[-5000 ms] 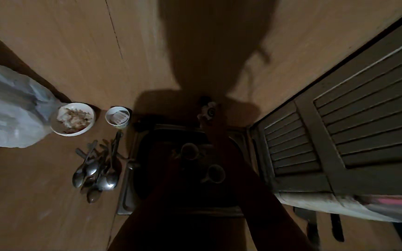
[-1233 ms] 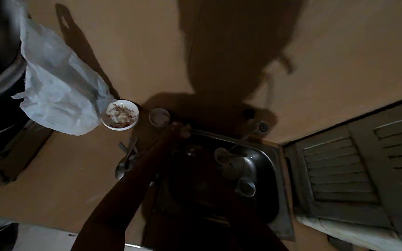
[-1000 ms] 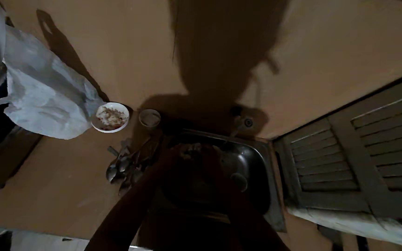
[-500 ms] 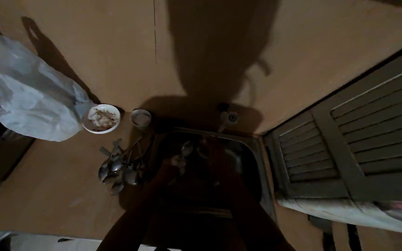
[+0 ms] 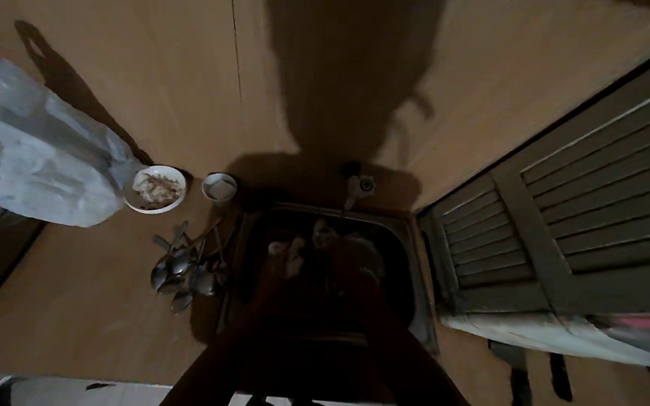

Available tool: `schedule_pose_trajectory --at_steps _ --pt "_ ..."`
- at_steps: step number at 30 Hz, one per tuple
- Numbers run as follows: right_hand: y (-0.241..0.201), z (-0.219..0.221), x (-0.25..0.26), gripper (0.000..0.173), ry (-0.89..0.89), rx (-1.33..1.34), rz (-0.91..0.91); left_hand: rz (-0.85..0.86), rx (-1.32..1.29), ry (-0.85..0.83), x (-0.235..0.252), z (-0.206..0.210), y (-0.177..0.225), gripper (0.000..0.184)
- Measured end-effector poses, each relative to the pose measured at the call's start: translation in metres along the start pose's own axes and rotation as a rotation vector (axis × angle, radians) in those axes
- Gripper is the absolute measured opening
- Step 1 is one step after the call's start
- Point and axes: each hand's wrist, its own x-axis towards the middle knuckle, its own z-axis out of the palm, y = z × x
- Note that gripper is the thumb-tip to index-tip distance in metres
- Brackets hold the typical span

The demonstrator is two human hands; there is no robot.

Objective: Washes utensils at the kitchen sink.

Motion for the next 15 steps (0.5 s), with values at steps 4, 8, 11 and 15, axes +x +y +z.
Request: schedule_pose_trajectory --at_steps 4,8,11,15 --pt "0.005 0.016 -0.021 0.027 -0.107 -0.078 0.046 0.08 0.17 0.021 0.023 0.002 0.004 0.039" --pt "0.014 -0.011 -0.024 0.041 -0.216 -0.548 -0.007 -0.203 0.309 -0.13 0.033 -0.026 0.009 0.042" --pt "0.013 -0.015 -0.027 0.041 -0.145 -0.76 -0.062 0.001 0.084 -0.012 0.03 0.004 0.003 0.036" --pt "-0.01 -0.006 -0.04 0.045 -0.073 -0.876 0.034 -0.137 0.186 -0.214 0.034 0.01 0.025 0.043"
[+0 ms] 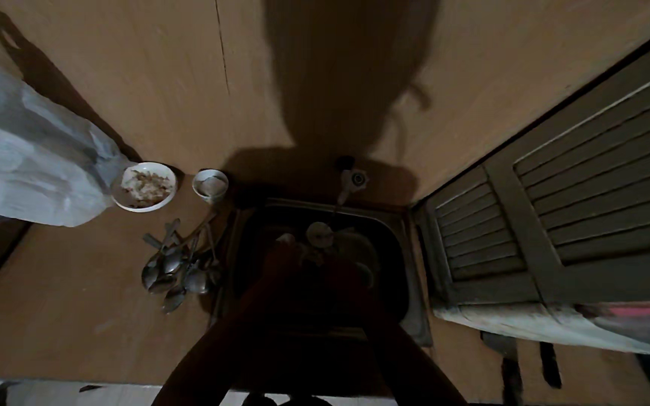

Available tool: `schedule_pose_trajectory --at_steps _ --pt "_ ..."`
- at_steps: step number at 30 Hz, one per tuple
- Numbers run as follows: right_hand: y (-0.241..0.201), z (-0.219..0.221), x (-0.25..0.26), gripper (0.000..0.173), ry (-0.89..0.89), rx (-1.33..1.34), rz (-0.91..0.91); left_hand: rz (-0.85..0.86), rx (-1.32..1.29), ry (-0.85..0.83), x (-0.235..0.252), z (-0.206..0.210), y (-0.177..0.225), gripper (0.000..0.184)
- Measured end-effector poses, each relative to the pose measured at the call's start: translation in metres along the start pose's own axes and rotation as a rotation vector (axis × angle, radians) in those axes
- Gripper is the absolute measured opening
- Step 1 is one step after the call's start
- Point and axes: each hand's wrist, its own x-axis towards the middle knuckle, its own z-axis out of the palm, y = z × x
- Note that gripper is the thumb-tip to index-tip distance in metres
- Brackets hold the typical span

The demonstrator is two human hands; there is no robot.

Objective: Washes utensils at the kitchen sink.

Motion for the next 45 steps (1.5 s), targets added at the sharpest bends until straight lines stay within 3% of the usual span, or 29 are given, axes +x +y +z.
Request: schedule_pose_trajectory --at_steps 5,9,14,21,24,27,29,32,35,37,38,39,40,41,42,45 --pt "-0.001 -0.003 0.002 0.044 -0.044 -0.105 0.011 -0.006 -0.176 -0.001 -0.001 0.018 0.0 0.042" --pt "-0.005 -0.01 -0.001 0.045 -0.155 -0.259 -0.017 0.011 0.027 0.034 0.008 0.017 -0.021 0.043" --pt "0.027 -0.006 0.029 0.046 0.178 -0.238 -0.002 -0.079 -0.214 0.045 -0.004 0.003 -0.018 0.047" --pt "-0.006 -0.011 0.074 0.039 0.038 -0.539 0.072 0.005 -0.216 0.083 -0.046 -0.019 -0.031 0.041" --pt "-0.051 -0.007 0.081 0.046 0.012 -0.506 -0.077 -0.01 -0.204 0.112 -0.069 -0.031 -0.039 0.04" --pt "-0.089 0.03 0.11 0.038 0.08 -0.438 -0.563 -0.059 -0.131 0.202 -0.091 -0.05 -0.049 0.037" --pt "-0.116 0.052 0.118 0.036 0.023 -0.361 -0.746 -0.103 -0.001 0.296 -0.115 -0.066 -0.055 0.038" --pt "-0.125 0.064 0.096 0.039 -0.047 0.009 -0.798 -0.279 0.257 0.428 -0.137 -0.064 -0.088 0.049" --pt "-0.146 0.065 0.088 0.042 -0.144 0.153 -0.732 -0.293 0.063 0.478 -0.133 -0.073 -0.107 0.051" --pt "-0.183 0.063 0.085 0.03 -0.204 0.093 -0.559 -0.217 0.003 0.595 -0.131 -0.08 -0.112 0.042" --pt "-0.186 0.07 0.1 0.031 -0.195 -0.032 -0.636 -0.203 -0.034 0.646 -0.131 -0.084 -0.113 0.039" --pt "-0.174 0.08 0.118 0.032 -0.111 -0.163 -0.848 -0.189 -0.072 0.694 -0.131 -0.087 -0.113 0.035" --pt "-0.159 0.095 0.139 0.029 0.083 -0.274 -1.093 -0.175 -0.099 0.733 -0.13 -0.089 -0.115 0.033" --pt "-0.151 0.1 0.151 0.027 0.188 -0.331 -1.218 -0.174 -0.133 0.759 -0.128 -0.091 -0.115 0.031" --pt "-0.149 0.097 0.151 0.028 0.192 -0.376 -1.227 -0.19 -0.156 0.769 -0.125 -0.094 -0.116 0.031" --pt "-0.155 0.078 0.132 0.034 0.025 -0.389 -1.029 -0.232 -0.18 0.806 -0.117 -0.103 -0.112 0.032"
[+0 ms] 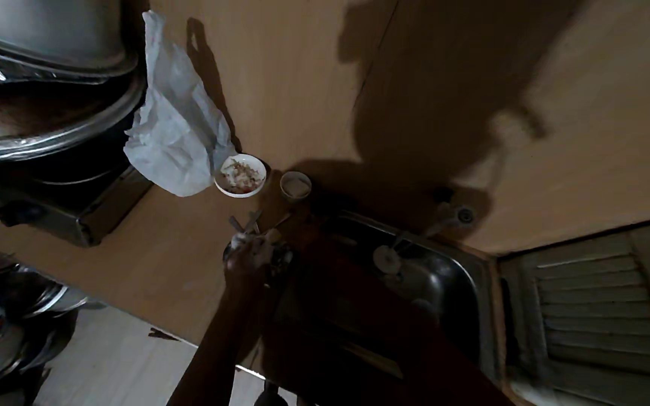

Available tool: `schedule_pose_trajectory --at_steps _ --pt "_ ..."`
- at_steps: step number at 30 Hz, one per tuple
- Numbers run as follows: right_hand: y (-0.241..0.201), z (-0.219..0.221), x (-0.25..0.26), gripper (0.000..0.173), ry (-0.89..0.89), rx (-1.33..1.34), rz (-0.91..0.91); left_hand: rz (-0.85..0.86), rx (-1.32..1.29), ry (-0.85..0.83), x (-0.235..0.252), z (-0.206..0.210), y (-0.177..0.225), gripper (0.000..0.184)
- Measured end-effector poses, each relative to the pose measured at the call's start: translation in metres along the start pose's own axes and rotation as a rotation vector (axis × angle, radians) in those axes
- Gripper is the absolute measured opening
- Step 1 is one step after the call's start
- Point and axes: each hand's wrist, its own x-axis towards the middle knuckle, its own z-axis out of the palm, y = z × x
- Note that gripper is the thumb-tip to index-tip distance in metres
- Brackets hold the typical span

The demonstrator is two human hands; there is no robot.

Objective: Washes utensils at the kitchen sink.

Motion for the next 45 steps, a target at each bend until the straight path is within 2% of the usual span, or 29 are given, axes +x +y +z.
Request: schedule_pose_trajectory --at_steps 2,4,6,8,11,12,13,16,20,22,25,28,30,32,33,35,37,40,41,43,44,45 --pt "-0.013 -0.014 -0.019 0.032 0.082 0.109 0.114 -0.031 -0.053 0.09 0.004 0.006 0.007 0.032" --pt "-0.038 -0.035 -0.062 0.041 0.186 0.199 0.252 -0.034 -0.114 0.178 0.005 0.015 0.017 0.035" --pt "-0.047 -0.046 -0.084 0.042 0.254 0.255 0.411 0.012 -0.107 0.181 0.001 0.028 0.032 0.037" --pt "-0.042 -0.05 -0.084 0.038 0.304 0.369 0.613 0.061 0.039 -0.042 -0.001 0.045 0.046 0.038" --pt "-0.034 -0.052 -0.113 0.039 0.339 0.544 0.739 0.085 0.053 -0.386 0.007 0.078 0.068 0.037" --pt "-0.036 -0.057 -0.124 0.039 0.343 0.565 0.788 0.15 0.106 -0.447 0.01 0.088 0.072 0.036" --pt "-0.037 -0.062 -0.135 0.038 0.339 0.567 0.819 0.197 0.145 -0.476 0.012 0.099 0.073 0.036" --pt "-0.038 -0.072 -0.158 0.037 0.282 0.515 0.858 0.063 0.113 -0.609 0.002 0.117 0.094 0.044" --pt "-0.017 -0.075 -0.184 0.04 0.269 0.469 0.985 0.254 0.132 -0.449 -0.02 0.147 0.09 0.04" --pt "-0.008 -0.074 -0.197 0.039 0.243 0.444 0.985 0.162 0.018 -0.44 -0.025 0.148 0.105 0.04" --pt "-0.011 -0.059 -0.206 0.036 0.216 0.398 0.972 -0.002 -0.161 -0.629 -0.027 0.156 0.124 0.046" --pt "-0.016 -0.065 -0.208 0.037 0.107 0.451 1.009 0.129 -0.047 -0.693 -0.027 0.171 0.12 0.044" --pt "-0.016 -0.064 -0.209 0.039 0.07 0.454 1.015 0.13 -0.055 -0.718 -0.036 0.169 0.122 0.041" --pt "-0.013 -0.054 -0.215 0.046 0.06 0.47 1.007 0.281 0.154 -0.771 -0.036 0.165 0.114 0.045" --pt "-0.01 -0.046 -0.219 0.048 0.081 0.492 0.978 0.377 0.296 -0.761 -0.029 0.166 0.108 0.047" --pt "-0.007 -0.035 -0.224 0.048 0.174 0.613 0.903 0.437 0.384 -0.61 -0.011 0.169 0.096 0.046" --pt "-0.007 -0.034 -0.229 0.045 0.248 0.816 0.871 0.381 0.187 -0.502 -0.015 0.167 0.088 0.044" --pt "-0.011 -0.035 -0.229 0.034 0.31 1.097 0.959 0.164 -0.173 -0.648 -0.05 0.153 0.098 0.044" --pt "-0.015 -0.037 -0.23 0.034 0.296 1.112 0.979 0.183 -0.15 -0.629 -0.051 0.154 0.102 0.041" --pt "-0.022 -0.042 -0.235 0.039 0.257 1.136 0.971 0.385 0.08 -0.529 -0.032 0.17 0.079 0.037" --pt "-0.024 -0.041 -0.237 0.038 0.28 1.16 0.965 0.432 0.137 -0.498 -0.024 0.177 0.068 0.034" --pt "-0.025 -0.036 -0.237 0.033 0.335 1.182 0.951 0.402 0.147 -0.533 -0.024 0.176 0.063 0.033"
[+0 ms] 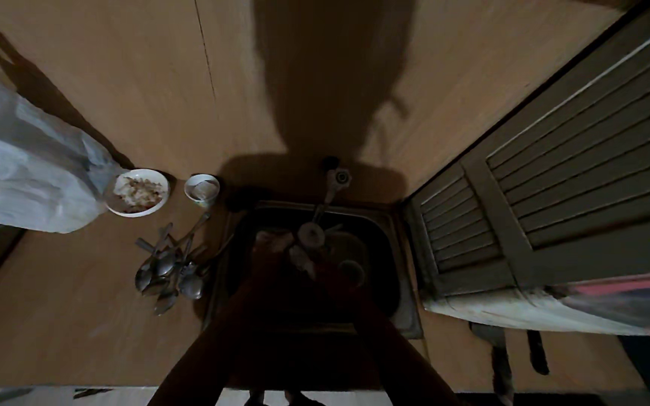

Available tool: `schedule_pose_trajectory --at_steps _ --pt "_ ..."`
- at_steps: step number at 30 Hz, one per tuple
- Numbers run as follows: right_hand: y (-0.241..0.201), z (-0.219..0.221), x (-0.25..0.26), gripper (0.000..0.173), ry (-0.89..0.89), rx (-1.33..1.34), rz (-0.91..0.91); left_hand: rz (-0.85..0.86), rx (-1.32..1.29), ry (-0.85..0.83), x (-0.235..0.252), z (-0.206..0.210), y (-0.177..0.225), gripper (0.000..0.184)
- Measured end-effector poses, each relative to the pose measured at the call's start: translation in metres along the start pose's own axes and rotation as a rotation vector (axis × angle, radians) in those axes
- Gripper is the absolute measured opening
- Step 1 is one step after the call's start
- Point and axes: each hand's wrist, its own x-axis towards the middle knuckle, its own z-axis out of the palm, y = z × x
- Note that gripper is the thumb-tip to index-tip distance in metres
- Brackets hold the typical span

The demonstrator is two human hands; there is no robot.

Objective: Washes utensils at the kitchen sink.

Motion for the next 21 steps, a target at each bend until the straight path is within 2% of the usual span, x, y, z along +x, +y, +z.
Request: schedule_pose_trajectory --at_steps 2,3,5,6,9,11,15,19,21 --pt "0.008 0.001 0.009 0.034 0.059 0.0 -0.053 -0.222 -0.238 -0.166 -0.02 -0.014 0.03 0.035" --pt "0.009 0.002 0.012 0.039 0.1 -0.054 -0.055 -0.349 -0.454 -0.177 -0.03 -0.015 0.047 0.037" --pt "0.013 0.009 0.018 0.041 0.188 -0.083 -0.085 -0.423 -0.736 -0.157 -0.039 -0.005 0.064 0.041" --pt "0.016 0.012 0.022 0.041 0.22 -0.072 -0.088 -0.436 -0.787 -0.157 -0.04 0.001 0.066 0.041" --pt "0.012 0.016 0.021 0.041 0.214 -0.06 -0.071 -0.51 -0.622 -0.292 -0.041 -0.002 0.071 0.037" --pt "0.012 0.016 0.021 0.043 0.197 -0.068 -0.058 -0.558 -0.619 -0.325 -0.047 -0.005 0.074 0.035" --pt "0.002 0.009 0.041 0.047 0.223 -0.424 0.068 -0.456 -0.654 -0.333 -0.06 0.009 0.067 0.037" --pt "0.016 0.006 0.068 0.037 0.304 -0.087 0.062 -0.479 -0.675 -0.316 -0.047 0.0 0.071 0.034" --pt "0.008 -0.003 0.069 0.041 0.299 -0.301 0.033 -0.447 -0.698 -0.32 -0.048 -0.004 0.067 0.034"
